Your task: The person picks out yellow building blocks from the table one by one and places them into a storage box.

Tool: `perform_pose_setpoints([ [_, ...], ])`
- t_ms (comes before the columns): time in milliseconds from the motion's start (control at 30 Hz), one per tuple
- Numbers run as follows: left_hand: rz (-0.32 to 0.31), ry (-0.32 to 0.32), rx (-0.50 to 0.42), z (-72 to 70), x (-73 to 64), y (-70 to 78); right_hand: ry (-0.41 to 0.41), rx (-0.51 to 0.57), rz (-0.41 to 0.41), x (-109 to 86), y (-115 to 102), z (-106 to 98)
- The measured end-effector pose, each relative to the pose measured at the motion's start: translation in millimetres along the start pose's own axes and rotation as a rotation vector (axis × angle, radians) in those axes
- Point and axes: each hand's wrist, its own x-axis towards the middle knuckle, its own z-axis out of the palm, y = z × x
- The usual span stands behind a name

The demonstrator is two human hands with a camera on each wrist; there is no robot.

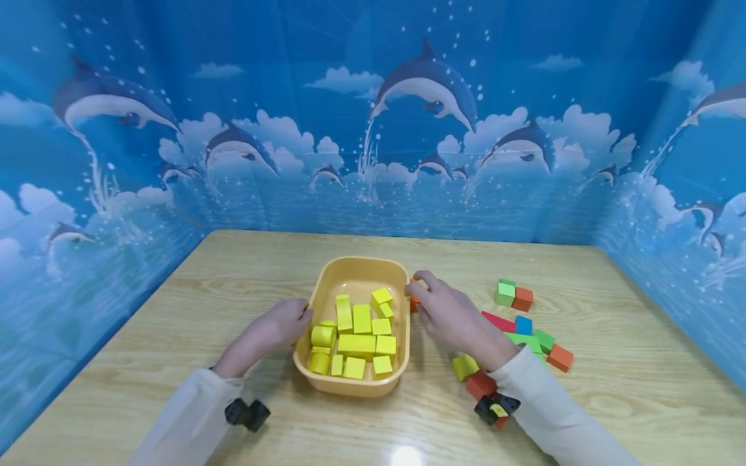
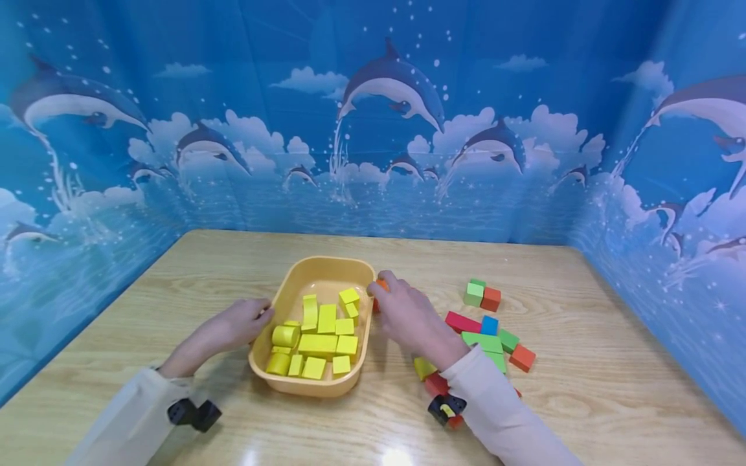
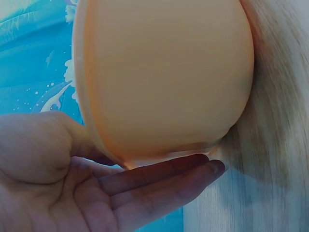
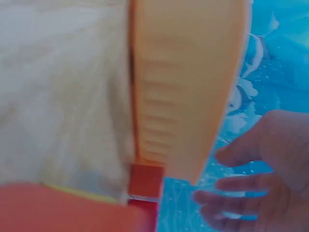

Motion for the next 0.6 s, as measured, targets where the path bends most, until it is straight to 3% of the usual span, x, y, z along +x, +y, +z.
perform_pose_setpoints([
  [67,-0.004,0.001,-0.001,-0.2,0.1,0.5,-0.077,0.010,0.047,-0.9,2.4,-5.5],
  [267,-0.008,0.009,-0.003,-0.8,0.5,2.1,-0.493,0.098,0.221,-6.9,9.7,-20.2],
  [333,-0.016,0.011,-0.005,-0.6,0.4,2.3,-0.583,0.110,0.246,-9.7,10.6,-21.3],
  [600,-0.023,0.010,-0.021,0.9,-1.7,2.3,-0.685,0.042,0.298,-13.3,7.8,-13.0],
])
